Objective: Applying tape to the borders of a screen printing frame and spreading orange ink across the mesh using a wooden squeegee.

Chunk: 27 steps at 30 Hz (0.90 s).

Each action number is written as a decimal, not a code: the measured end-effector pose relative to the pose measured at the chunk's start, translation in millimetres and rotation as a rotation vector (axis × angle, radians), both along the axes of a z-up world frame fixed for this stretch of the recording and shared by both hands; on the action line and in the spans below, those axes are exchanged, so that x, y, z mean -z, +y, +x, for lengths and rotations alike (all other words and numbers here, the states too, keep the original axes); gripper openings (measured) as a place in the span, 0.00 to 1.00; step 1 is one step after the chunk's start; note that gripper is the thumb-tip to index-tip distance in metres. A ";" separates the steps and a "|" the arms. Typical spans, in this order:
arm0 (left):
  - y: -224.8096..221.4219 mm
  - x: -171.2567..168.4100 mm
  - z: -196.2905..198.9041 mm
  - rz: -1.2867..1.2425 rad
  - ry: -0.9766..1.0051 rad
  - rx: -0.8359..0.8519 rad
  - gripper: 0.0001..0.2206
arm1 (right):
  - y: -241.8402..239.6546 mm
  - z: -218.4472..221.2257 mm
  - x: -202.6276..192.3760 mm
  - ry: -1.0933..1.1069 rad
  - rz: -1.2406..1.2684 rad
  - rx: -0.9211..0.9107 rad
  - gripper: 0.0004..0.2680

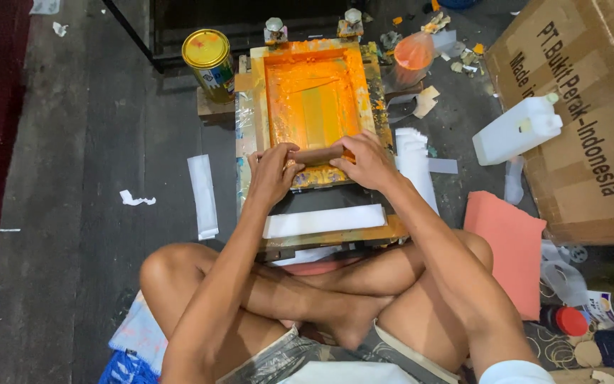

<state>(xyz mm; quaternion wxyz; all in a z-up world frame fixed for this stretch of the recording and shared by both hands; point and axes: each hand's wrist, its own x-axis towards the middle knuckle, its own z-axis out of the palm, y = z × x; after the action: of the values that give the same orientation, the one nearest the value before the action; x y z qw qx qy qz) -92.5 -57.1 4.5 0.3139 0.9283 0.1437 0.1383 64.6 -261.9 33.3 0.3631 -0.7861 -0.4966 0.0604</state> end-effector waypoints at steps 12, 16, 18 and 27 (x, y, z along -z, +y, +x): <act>5.6 18.3 -2.0 -0.034 -0.070 0.008 0.24 | 2.9 2.4 27.6 -0.014 -0.085 0.055 0.20; 15.9 20.0 12.1 0.020 -0.077 0.015 0.21 | 10.1 17.3 35.0 -0.033 -0.065 0.062 0.25; 19.9 18.1 18.7 0.089 -0.059 0.010 0.22 | 12.5 22.7 36.1 -0.050 -0.042 0.061 0.26; 42.2 7.3 54.3 0.167 -0.056 0.000 0.22 | 43.6 63.8 46.6 -0.082 0.025 0.053 0.27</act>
<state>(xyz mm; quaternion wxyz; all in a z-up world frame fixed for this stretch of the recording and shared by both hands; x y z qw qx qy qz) -38.3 -15.0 -2.8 0.2395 0.9469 0.1229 0.1757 128.4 -218.3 -13.2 0.3537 -0.7962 -0.4907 0.0121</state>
